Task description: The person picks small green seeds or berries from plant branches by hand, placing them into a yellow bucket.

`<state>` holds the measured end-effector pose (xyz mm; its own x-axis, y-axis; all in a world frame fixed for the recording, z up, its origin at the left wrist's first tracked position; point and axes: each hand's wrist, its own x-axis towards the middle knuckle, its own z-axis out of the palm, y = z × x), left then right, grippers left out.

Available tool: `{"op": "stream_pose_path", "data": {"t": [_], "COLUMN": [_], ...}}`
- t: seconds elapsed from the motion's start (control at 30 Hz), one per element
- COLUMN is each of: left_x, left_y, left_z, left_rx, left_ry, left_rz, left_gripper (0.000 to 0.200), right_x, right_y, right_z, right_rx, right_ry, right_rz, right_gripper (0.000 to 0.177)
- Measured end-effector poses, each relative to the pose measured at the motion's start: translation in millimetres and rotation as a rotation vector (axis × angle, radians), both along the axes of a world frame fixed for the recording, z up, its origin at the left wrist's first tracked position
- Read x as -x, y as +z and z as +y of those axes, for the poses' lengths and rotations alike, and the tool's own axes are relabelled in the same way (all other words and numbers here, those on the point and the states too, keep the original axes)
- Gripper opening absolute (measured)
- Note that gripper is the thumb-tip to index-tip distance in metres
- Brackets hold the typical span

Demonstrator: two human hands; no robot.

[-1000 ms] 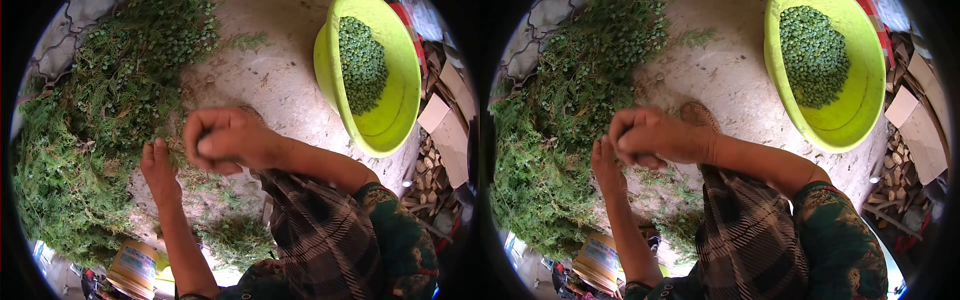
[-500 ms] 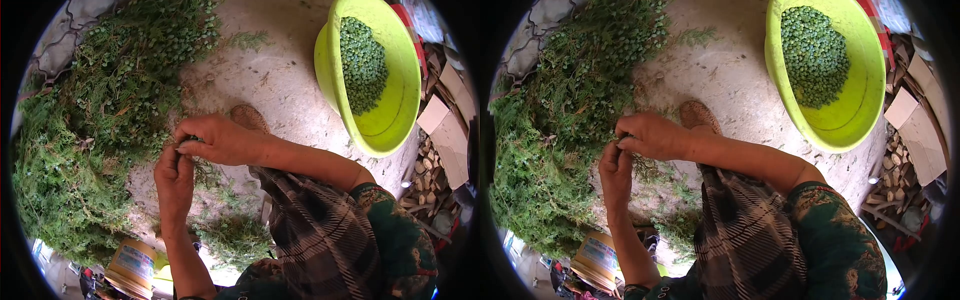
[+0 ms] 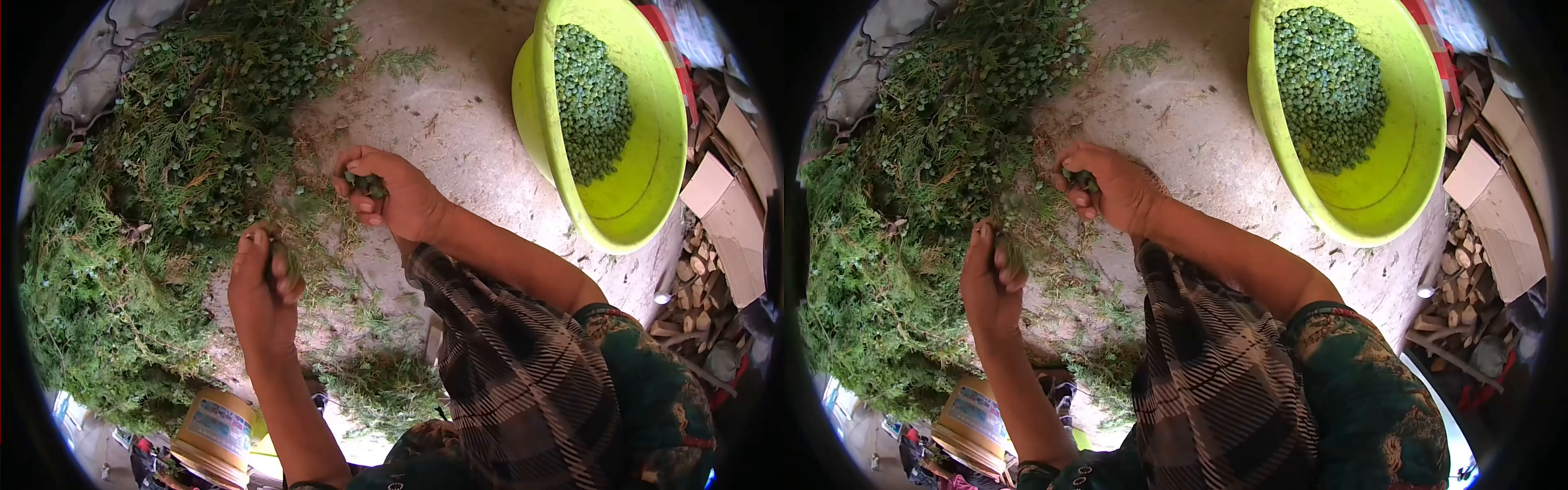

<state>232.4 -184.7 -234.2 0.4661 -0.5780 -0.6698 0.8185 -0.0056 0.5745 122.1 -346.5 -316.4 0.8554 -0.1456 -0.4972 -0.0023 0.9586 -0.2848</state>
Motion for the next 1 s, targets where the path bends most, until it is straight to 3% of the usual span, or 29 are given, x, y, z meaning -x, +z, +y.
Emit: {"op": "stream_pose_path", "data": {"t": [0.17,0.23,0.3,0.33,0.4,0.47,0.5,0.57,0.7,0.77,0.83,0.9,0.93,1.0], "left_x": [1,4,17,26,45,59,62,54,33,23,13,10,10,11], "left_y": [-18,-18,-11,-8,-1,15,19,3,-1,4,4,10,12,15], "left_z": [-3,-8,-20,-27,-39,-47,-48,-36,-32,-34,-31,-27,-26,-25], "left_rx": [-0.11,-0.098,-0.132,-0.13,-0.171,-0.253,-0.335,-0.235,-0.354,-0.419,-0.354,-0.285,-0.281,-0.266], "left_ry": [0.229,0.266,0.318,0.314,0.194,0.145,0.102,0.128,0.186,0.209,0.181,0.116,0.12,0.094], "left_rz": [0.041,0.028,-0.222,-0.219,-0.532,-0.485,-0.439,-0.489,-0.693,-0.686,-0.691,-0.602,-0.603,-0.546], "left_gripper": [0.015,0.015,0.019,0.019,0.025,0.028,0.03,0.031,0.034,0.034,0.031,0.025,0.025,0.018], "right_x": [8,10,7,5,-4,-5,-6,-8,1,17,31,51,55,60], "right_y": [5,9,3,1,2,13,12,8,-2,-2,38,64,64,62], "right_z": [-6,-4,8,14,23,23,23,23,10,-9,-45,-78,-87,-98], "right_rx": [-0.124,-0.07,-0.042,-0.016,-0.131,-0.317,-0.316,-0.271,-0.249,-0.293,-0.563,-0.587,-0.585,-0.462], "right_ry": [0.025,0.178,0.233,0.288,0.328,0.341,0.338,0.305,0.344,0.179,-0.067,-0.281,-0.276,-0.257], "right_rz": [-0.08,-0.187,-0.067,0.054,0.1,0.066,0.067,0.09,0.137,-0.062,-0.429,-0.976,-0.977,-0.985], "right_gripper": [0.014,0.016,0.018,0.02,0.022,0.026,0.026,0.025,0.029,0.032,0.031,0.034,0.034,0.051]}}
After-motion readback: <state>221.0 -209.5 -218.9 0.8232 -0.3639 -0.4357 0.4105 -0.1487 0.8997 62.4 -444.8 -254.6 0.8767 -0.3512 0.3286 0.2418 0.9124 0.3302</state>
